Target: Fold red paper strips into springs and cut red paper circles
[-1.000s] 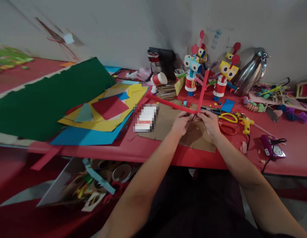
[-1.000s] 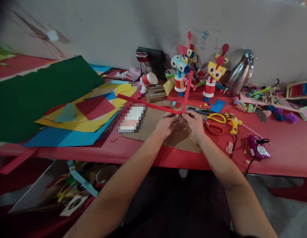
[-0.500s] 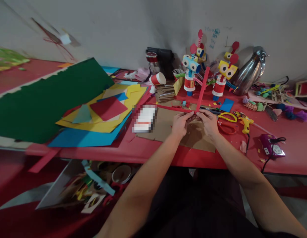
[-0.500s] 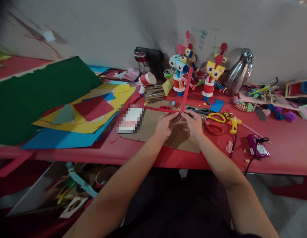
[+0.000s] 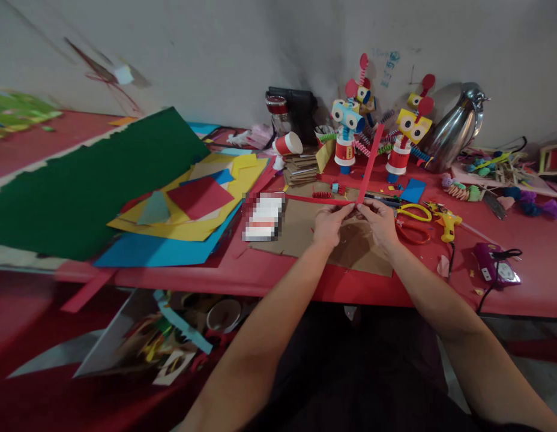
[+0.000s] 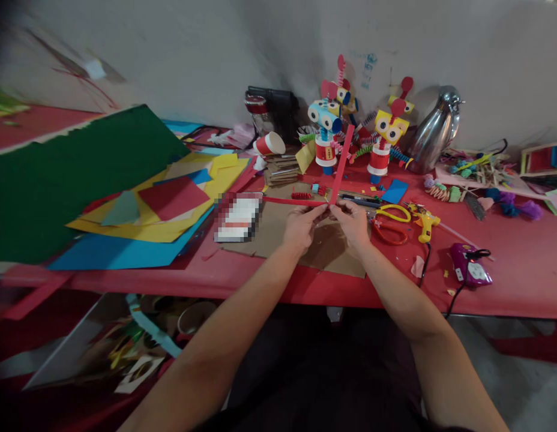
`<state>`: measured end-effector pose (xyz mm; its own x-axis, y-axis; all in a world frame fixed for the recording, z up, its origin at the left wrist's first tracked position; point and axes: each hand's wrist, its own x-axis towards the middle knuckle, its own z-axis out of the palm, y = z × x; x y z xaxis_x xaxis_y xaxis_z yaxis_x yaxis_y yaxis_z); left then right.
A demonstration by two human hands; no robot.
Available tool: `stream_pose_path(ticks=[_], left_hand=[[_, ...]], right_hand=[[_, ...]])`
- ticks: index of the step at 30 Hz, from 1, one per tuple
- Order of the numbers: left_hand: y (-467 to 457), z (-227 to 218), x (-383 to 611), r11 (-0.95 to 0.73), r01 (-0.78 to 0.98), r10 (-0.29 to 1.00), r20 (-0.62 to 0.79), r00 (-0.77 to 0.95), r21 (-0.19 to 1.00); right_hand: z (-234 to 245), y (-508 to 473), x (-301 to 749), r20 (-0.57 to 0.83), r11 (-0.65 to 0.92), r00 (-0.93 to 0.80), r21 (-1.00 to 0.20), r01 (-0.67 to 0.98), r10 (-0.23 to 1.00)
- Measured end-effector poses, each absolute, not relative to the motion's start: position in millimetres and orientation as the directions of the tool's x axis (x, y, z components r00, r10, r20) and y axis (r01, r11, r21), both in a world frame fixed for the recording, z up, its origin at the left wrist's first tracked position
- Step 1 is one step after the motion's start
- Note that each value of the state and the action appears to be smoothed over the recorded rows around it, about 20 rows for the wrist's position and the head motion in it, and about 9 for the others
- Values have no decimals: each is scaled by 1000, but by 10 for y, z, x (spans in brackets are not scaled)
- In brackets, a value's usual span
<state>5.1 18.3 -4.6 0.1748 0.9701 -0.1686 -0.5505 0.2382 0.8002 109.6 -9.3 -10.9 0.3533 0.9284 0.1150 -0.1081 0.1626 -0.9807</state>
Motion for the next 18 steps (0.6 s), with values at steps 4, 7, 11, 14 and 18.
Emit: stream_pose_path(ticks=[4,7,11,14,18], left_hand=[[204,-64,27,241,-553,966,-144,212,797],[244,-80,2,285,-566,953,-169,250,773],[282,-93,-8,361,-572,929,-236,284,736],[279,-88,-4,384,-568,921,-260,290,728],[270,-86,-4,378,-553,922,-249,296,742]], right_hand=[[-84,-86,1110,111,163,363,-980,-115,925],[-53,-88,1126,101,154,345,-979,-130,933],[-32,-90,1150,93,139,300,-981,-135,949],[-31,-89,1164,110,146,286,-983,-108,952],[-47,-92,1168,136,155,282,-987,-47,950]])
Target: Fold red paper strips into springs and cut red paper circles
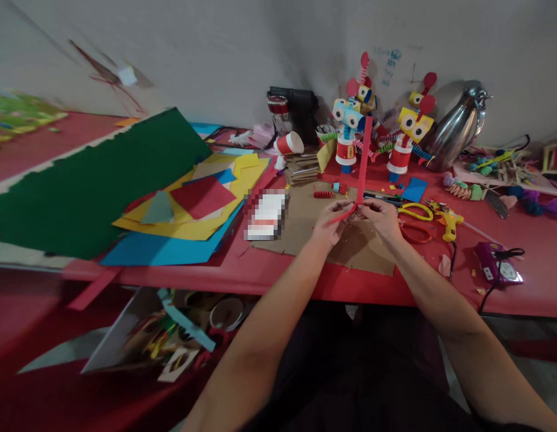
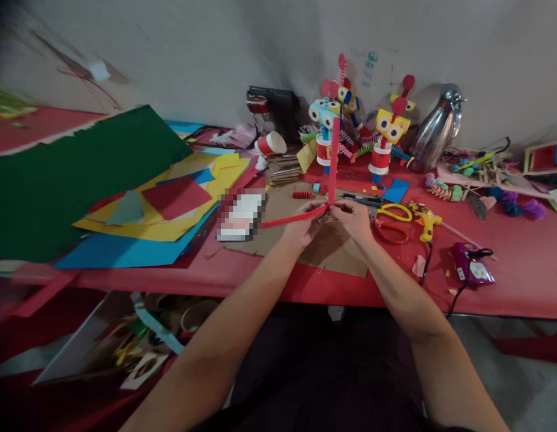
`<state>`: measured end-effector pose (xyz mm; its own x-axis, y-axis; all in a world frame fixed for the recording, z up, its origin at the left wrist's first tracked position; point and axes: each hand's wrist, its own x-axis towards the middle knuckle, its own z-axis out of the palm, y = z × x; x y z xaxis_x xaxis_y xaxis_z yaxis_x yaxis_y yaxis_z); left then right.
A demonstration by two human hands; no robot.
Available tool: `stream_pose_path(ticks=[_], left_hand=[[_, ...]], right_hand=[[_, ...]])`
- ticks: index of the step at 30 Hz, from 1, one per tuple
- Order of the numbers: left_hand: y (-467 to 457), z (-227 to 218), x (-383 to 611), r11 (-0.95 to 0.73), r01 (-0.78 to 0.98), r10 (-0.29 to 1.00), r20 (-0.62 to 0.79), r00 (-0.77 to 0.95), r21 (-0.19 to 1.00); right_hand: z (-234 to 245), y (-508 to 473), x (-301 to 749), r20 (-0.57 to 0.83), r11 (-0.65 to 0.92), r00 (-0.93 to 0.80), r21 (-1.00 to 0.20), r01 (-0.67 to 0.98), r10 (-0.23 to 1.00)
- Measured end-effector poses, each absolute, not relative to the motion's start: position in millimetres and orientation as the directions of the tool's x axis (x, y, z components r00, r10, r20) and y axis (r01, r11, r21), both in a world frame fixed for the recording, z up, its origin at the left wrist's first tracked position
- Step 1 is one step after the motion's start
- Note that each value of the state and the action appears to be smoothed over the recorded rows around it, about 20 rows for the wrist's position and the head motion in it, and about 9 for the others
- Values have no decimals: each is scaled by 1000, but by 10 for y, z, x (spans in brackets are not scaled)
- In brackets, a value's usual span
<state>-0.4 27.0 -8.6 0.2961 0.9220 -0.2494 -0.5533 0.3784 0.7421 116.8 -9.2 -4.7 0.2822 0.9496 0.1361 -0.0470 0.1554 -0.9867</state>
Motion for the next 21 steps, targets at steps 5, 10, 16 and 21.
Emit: stream_pose_path(ticks=[5,10,16,21], left_hand=[[280,-115,-11,354,-519,928,-224,297,778],[286,-138,-6,304,-527,946,-183,269,794],[282,-139,17,251,-572,964,-150,219,781],[251,-119,41,263,-604,956,-120,267,752]], right_hand=[[-94,-104,1180,174,182,256,-983,-8,951],[-150,-87,1203,247,231,220,-968,95,944],[-135,-90,1122,279,269,266,-960,75,923],[-106,-115,1127,230,210,366,-973,94,902]])
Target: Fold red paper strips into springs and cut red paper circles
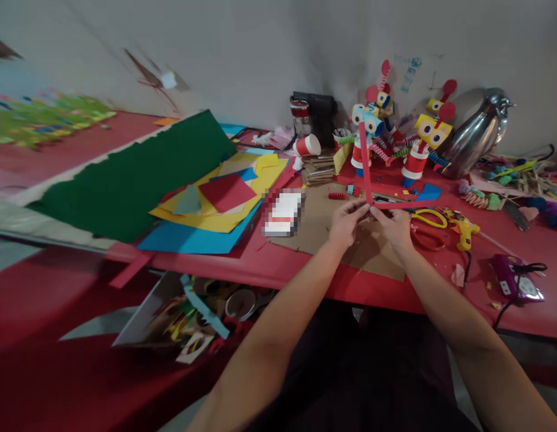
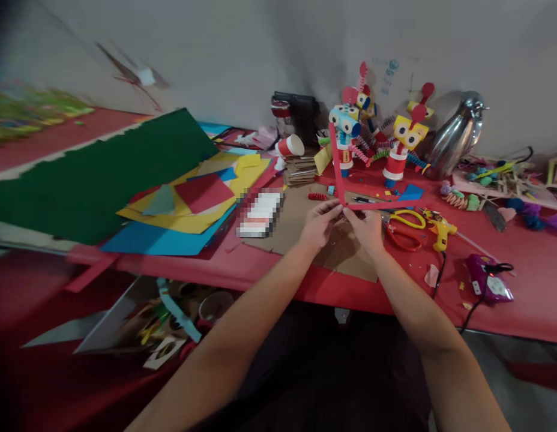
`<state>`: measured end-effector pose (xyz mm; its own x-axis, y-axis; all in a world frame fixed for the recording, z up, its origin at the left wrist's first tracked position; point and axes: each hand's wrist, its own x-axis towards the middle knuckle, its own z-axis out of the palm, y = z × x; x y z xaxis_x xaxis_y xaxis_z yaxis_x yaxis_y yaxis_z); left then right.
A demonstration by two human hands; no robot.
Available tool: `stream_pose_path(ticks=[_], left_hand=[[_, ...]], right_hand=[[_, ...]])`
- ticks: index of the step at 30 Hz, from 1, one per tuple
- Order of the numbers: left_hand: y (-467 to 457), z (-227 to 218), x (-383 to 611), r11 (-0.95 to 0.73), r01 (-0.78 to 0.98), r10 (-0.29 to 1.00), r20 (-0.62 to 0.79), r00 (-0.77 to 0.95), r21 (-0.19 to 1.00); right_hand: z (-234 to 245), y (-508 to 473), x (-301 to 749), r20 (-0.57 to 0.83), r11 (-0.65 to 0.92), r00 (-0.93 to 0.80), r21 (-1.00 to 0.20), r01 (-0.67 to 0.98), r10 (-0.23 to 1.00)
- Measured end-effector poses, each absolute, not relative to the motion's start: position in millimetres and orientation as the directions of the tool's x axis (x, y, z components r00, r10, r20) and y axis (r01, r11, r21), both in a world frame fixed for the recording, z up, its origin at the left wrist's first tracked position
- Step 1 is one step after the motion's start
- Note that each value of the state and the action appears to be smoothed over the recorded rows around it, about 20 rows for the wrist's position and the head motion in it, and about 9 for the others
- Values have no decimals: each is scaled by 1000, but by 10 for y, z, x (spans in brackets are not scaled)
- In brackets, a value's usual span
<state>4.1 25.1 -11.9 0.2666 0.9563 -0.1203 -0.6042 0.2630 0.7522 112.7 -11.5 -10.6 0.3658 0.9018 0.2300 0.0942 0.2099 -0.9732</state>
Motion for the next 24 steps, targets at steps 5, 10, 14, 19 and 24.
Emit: stream_pose_path(ticks=[5,10,14,19,24], left_hand=[[246,-110,31,310,-578,940,-153,304,755],[251,-134,24,310,-555,940,-163,299,772],[265,-151,31,317,-595,942,-170,290,739],[258,-134,49,294,-653,947,-121,297,698],[227,-119,53,289,-627,937,-80,340,724]], right_hand=[[-105,-97,1185,237,200,365,-970,135,900],[-96,-87,1197,198,158,354,-978,138,914],[-104,-108,1157,197,159,344,-978,136,918],[-114,-126,1117,257,212,342,-963,164,904],[-86,-130,1173,405,254,326,-872,418,854]])
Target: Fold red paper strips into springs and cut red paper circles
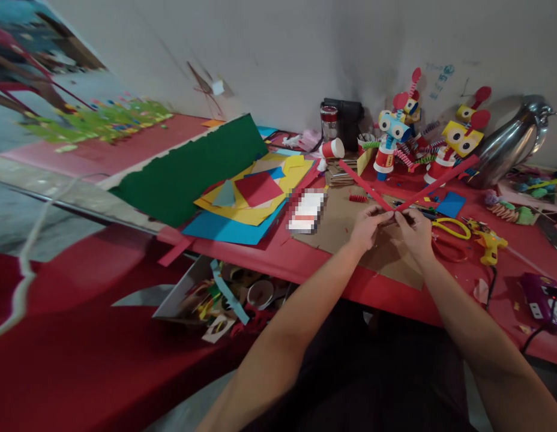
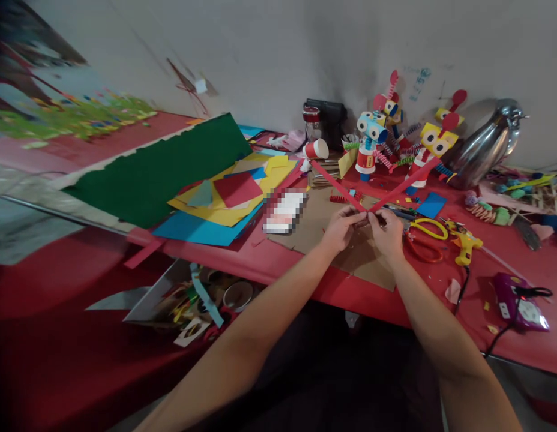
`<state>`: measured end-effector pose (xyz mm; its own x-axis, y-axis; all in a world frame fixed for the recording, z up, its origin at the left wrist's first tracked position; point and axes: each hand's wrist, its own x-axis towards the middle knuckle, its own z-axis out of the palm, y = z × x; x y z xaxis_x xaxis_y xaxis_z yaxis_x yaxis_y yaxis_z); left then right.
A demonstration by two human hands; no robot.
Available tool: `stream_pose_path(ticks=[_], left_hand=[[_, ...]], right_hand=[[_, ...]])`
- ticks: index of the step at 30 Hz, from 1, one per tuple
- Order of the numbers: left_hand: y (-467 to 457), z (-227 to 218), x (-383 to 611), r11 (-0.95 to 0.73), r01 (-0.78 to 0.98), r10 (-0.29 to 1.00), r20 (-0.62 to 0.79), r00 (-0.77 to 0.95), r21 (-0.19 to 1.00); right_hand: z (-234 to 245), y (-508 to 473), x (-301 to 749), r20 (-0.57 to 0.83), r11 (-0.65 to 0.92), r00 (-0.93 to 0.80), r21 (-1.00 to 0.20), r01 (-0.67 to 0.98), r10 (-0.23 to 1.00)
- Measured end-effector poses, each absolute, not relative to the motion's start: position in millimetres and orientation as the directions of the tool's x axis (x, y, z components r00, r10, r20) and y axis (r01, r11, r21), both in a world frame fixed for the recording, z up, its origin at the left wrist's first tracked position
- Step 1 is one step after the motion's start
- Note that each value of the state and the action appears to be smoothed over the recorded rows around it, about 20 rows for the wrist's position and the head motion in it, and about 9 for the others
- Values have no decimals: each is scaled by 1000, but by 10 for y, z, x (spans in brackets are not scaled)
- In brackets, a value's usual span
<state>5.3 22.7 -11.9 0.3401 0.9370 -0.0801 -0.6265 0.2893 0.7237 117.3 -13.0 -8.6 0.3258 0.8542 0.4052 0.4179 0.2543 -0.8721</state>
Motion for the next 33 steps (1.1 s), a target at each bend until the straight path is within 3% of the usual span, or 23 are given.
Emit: stream_pose_path(ticks=[6,13,19,26,33], left_hand=[[236,-159,38,260,-560,942,-81,325,786],[262,-181,25,265,-521,932,-76,355,812],[266,-170,32,271,-577,945,-100,311,770],[248,-140,39,345,-578,926,-169,337,739],[210,-126,56,290,-565,941,-120,318,773]], right_hand=[[-90,-122,1195,465,243,310,-799,550,829],[-140,-88,1246,313,163,335,-899,407,889],[-117,-89,1175,274,218,261,-950,224,926],[-101,-112,1185,353,210,337,-895,394,873],[-116,-111,1150,313,220,386,-938,266,867]])
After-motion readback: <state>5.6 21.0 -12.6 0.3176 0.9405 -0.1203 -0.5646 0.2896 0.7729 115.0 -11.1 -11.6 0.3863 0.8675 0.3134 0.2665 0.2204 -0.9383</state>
